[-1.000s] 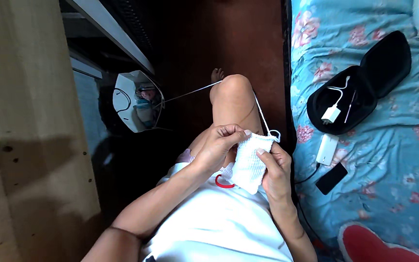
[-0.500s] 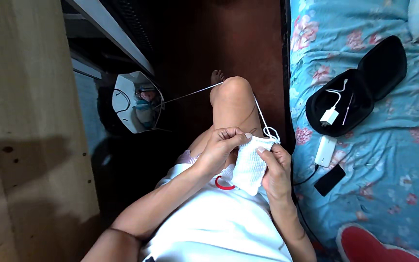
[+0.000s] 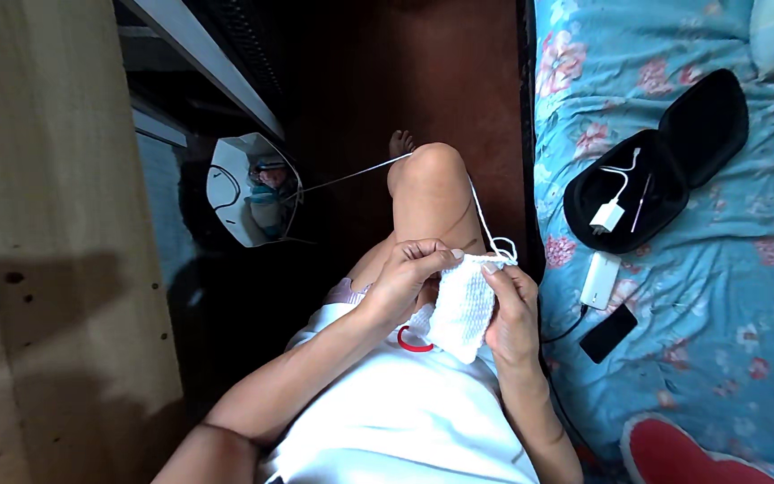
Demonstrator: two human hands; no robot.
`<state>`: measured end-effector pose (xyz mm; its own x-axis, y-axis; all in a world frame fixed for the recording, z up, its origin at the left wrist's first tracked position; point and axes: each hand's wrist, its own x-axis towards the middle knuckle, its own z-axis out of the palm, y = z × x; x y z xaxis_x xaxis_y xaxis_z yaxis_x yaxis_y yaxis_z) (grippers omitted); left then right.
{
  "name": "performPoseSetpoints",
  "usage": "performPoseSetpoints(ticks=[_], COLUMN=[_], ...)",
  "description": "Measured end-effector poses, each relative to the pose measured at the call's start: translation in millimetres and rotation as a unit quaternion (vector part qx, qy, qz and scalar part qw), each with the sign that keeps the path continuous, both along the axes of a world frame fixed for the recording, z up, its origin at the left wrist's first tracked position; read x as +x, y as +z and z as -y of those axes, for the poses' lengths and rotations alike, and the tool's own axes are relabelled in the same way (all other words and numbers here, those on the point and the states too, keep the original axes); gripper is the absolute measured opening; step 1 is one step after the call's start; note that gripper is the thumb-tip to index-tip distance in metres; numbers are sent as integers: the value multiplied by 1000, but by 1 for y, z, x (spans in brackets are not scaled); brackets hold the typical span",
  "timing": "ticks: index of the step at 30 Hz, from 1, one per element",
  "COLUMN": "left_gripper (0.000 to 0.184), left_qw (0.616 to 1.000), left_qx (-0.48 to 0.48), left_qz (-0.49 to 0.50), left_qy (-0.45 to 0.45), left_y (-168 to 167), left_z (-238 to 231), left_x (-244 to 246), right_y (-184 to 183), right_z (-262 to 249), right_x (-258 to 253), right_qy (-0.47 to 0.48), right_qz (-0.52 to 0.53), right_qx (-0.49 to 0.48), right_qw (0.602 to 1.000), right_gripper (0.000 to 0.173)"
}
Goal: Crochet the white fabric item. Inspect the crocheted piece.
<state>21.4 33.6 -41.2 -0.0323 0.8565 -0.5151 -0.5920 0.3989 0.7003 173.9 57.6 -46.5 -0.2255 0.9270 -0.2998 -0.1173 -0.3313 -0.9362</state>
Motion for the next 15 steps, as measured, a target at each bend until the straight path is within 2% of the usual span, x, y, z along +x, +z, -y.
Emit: performPoseSetpoints(ticks=[10,12,15], left_gripper=[33,29,13], left_qw=[1000,999,968], left_qx=[-15,23,145], left_qz=[12,-36,-202], left_qy=[-2,3,23], left_y=[-2,-4,-6], left_z=[4,7,12], left_x=[0,0,-11], right_y=[1,1,3], right_z=[1,1,-2], right_x=[-3,-4,-1], right_qy=[-20,-22,-2], right_qz=[7,1,-13], right_qx=[-26,-23,7], right_qw=[999,999,1000], right_gripper=[30,30,30])
